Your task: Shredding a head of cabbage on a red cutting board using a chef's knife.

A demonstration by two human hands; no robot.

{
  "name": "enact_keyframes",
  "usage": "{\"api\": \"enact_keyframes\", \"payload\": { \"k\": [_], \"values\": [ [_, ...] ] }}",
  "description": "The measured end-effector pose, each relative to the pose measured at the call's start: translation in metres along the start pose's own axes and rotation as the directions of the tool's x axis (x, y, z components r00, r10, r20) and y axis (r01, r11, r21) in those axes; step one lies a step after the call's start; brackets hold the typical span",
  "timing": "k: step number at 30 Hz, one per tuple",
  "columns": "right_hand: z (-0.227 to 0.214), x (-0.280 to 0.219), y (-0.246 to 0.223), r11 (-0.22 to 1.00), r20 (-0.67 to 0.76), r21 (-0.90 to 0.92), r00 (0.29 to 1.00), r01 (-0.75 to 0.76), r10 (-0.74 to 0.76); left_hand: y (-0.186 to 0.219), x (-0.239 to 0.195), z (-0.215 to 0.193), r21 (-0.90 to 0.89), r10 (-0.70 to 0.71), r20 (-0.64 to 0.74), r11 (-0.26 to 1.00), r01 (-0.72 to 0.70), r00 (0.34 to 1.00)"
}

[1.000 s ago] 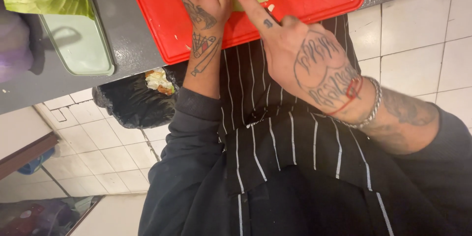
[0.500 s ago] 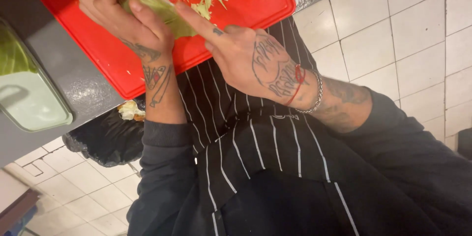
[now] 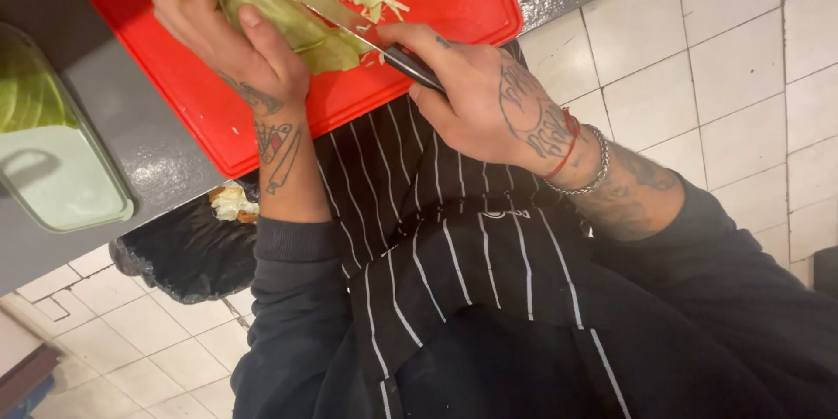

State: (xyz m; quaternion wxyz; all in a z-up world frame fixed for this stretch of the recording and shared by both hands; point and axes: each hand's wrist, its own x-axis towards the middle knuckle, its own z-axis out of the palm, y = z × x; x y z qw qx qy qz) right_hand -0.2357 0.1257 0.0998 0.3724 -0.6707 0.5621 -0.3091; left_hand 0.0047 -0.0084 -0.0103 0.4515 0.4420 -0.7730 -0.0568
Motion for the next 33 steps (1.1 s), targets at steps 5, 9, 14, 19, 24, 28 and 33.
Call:
{"api": "enact_keyframes", "payload": {
  "k": [5, 9, 14, 19, 24, 28, 33],
  "values": [
    [-0.007, -0.003, 0.007, 0.991, -0.004, 0.064, 0.993, -0.12, 0.121, 0.001, -0.003, -0.002, -0.032, -0.016, -0.01, 0.999, 0.016, 1.0],
    [-0.017, -0.004, 0.005, 0.983, 0.012, 0.093, 0.988, -0.157, 0.157, 0.002, -0.001, -0.005, -0.034, -0.035, -0.007, 0.999, 0.035, 0.999],
    [-0.069, -0.006, -0.053, 0.973, 0.019, -0.229, 1.0, 0.014, -0.01, 0.006, 0.001, -0.004, -0.079, -0.057, -0.014, 0.995, 0.056, 0.998],
    [-0.102, -0.006, -0.096, 0.911, 0.185, -0.407, 0.983, 0.071, 0.006, 0.001, 0.0, 0.005, -0.098, -0.061, -0.047, 0.994, 0.056, 0.997],
    [-0.093, 0.005, -0.138, 0.926, 0.079, -0.357, 0.984, -0.123, 0.161, 0.006, -0.005, 0.033, -0.164, -0.077, -0.047, 0.984, 0.068, 0.996],
    [-0.077, 0.008, -0.164, 0.937, 0.031, -0.262, 0.968, -0.233, 0.25, 0.003, -0.008, 0.008, -0.161, -0.088, -0.09, 0.984, 0.073, 0.992],
    [-0.094, -0.005, -0.131, 0.935, -0.027, -0.201, 0.956, -0.292, 0.293, 0.029, 0.018, 0.0, -0.113, -0.031, -0.1, 0.993, 0.02, 0.994]
  ]
}}
